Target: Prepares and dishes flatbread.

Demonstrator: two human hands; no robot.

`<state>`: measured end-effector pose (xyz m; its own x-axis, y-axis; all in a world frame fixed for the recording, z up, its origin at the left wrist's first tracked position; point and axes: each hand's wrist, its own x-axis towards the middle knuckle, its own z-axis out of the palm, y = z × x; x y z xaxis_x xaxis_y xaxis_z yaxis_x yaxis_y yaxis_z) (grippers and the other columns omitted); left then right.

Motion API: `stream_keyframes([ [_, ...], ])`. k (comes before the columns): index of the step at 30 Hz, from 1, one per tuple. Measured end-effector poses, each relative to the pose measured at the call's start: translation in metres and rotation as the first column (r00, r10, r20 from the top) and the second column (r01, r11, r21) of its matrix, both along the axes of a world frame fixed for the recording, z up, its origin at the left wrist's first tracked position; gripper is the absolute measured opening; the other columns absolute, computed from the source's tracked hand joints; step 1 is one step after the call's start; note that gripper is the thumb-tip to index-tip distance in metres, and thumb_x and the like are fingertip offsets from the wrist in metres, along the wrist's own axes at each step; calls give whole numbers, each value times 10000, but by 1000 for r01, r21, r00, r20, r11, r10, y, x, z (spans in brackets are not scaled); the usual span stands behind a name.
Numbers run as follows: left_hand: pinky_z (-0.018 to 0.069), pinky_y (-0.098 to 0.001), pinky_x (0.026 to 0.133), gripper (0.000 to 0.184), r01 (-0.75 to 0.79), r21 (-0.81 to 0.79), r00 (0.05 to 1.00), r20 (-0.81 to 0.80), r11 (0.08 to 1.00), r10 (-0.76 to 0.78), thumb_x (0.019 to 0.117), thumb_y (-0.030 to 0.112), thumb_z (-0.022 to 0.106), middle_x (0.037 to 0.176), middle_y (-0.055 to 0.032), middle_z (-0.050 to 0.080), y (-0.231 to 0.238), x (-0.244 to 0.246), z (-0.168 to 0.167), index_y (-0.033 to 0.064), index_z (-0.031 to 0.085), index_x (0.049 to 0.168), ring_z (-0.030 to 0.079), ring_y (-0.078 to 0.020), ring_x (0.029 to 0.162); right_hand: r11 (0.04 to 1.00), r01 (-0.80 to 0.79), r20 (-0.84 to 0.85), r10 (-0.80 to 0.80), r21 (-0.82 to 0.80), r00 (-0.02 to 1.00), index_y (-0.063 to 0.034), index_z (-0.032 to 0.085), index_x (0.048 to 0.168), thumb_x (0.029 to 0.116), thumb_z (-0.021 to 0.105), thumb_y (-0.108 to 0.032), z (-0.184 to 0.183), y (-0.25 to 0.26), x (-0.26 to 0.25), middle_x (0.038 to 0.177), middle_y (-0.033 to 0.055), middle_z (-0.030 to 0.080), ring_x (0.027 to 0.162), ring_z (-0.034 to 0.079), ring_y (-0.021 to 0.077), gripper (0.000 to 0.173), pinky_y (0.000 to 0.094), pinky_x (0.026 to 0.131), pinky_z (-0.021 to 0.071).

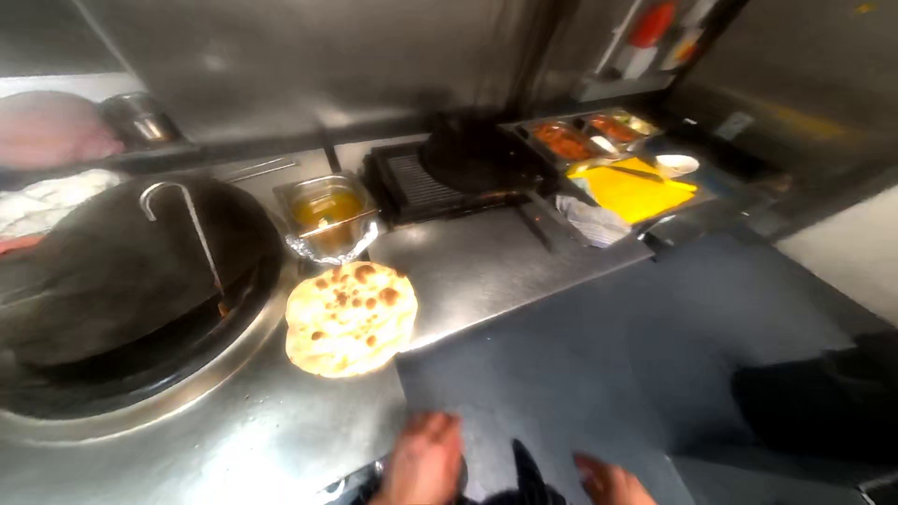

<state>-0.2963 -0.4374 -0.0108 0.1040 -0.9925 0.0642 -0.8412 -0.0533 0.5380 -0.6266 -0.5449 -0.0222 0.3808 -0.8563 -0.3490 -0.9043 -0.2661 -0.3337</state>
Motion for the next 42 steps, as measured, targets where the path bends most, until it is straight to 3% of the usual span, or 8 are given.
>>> stream_keyframes([
  [5, 489, -597, 1007, 340, -342, 0, 872, 373, 940, 317, 945, 144, 623, 1287, -119, 693, -65, 88, -18, 148, 714, 1273, 605, -387, 1250, 963, -264, -128, 269, 53, 955, -178, 703, 1312, 1027, 545, -277, 61, -139, 154, 1237, 127, 716, 1147, 681, 329, 340, 564, 988, 526],
  [9, 603, -460, 843, 147, -282, -238, 798, 479, 929, 365, 867, 69, 681, 932, -101, 759, -81, 98, -31, 84, 779, 976, 741, -283, 936, 788, -615, 97, 615, -41, 782, -171, 717, 1283, 1017, 576, -301, 104, -167, 261, 1154, 83, 743, 1069, 708, 244, 327, 471, 976, 549],
  [16, 622, -456, 716, 187, -485, -384, 738, 301, 786, 603, 867, 69, 684, 968, -127, 768, -124, 75, -18, 61, 782, 1027, 754, -304, 875, 634, -686, 284, 773, -357, 567, -152, 742, 1231, 1054, 535, -192, 159, -226, 466, 1139, 79, 748, 1057, 713, 231, 275, 459, 971, 562],
  [22, 575, -437, 995, 295, -639, -345, 728, 20, 688, 685, 988, 215, 641, 1247, -83, 732, -127, 60, -10, 134, 736, 1255, 704, -247, 1147, 21, -994, -91, 995, -110, 31, -234, 727, 1287, 833, 743, -13, 146, -268, 628, 1355, 168, 613, 1286, 540, 393, 505, 606, 1050, 462],
  [24, 563, -535, 966, 350, -877, -243, 444, -82, 415, 892, 938, 177, 666, 1212, -196, 723, -103, 64, -13, 7, 720, 1239, 702, -371, 1111, -4, -996, -79, 997, -91, 3, -152, 708, 1291, 933, 731, -146, 146, -281, 634, 1319, 155, 659, 1270, 591, 355, 359, 579, 1067, 461],
  [28, 568, -590, 886, 481, -967, 251, -112, -270, -42, 956, 963, 309, 693, 1089, -192, 728, -81, 102, -27, 24, 621, 1344, 716, -353, 973, 413, -852, 218, 908, -322, 358, -89, 738, 1127, 920, 751, -268, 157, -318, 601, 1008, 153, 736, 967, 708, 330, 274, 595, 866, 553],
  [32, 565, -524, 884, 241, -915, 391, -270, -410, -100, 871, 974, 243, 689, 979, -132, 737, -79, 116, -16, 44, 736, 1102, 711, -267, 921, 643, -644, 597, 726, -414, 341, -73, 727, 1017, 868, 748, -175, 181, -338, 567, 847, 71, 727, 708, 696, 182, 182, 442, 664, 598],
  [42, 626, -434, 823, 251, -917, 379, -321, -511, -126, 797, 980, 179, 669, 1037, -98, 742, -44, 95, -31, 68, 712, 1201, 736, -197, 858, 355, -799, 703, 701, -486, -116, -105, 749, 968, 825, 750, -145, 157, -245, 486, 861, -50, 736, 717, 682, 17, 148, 220, 629, 606],
])
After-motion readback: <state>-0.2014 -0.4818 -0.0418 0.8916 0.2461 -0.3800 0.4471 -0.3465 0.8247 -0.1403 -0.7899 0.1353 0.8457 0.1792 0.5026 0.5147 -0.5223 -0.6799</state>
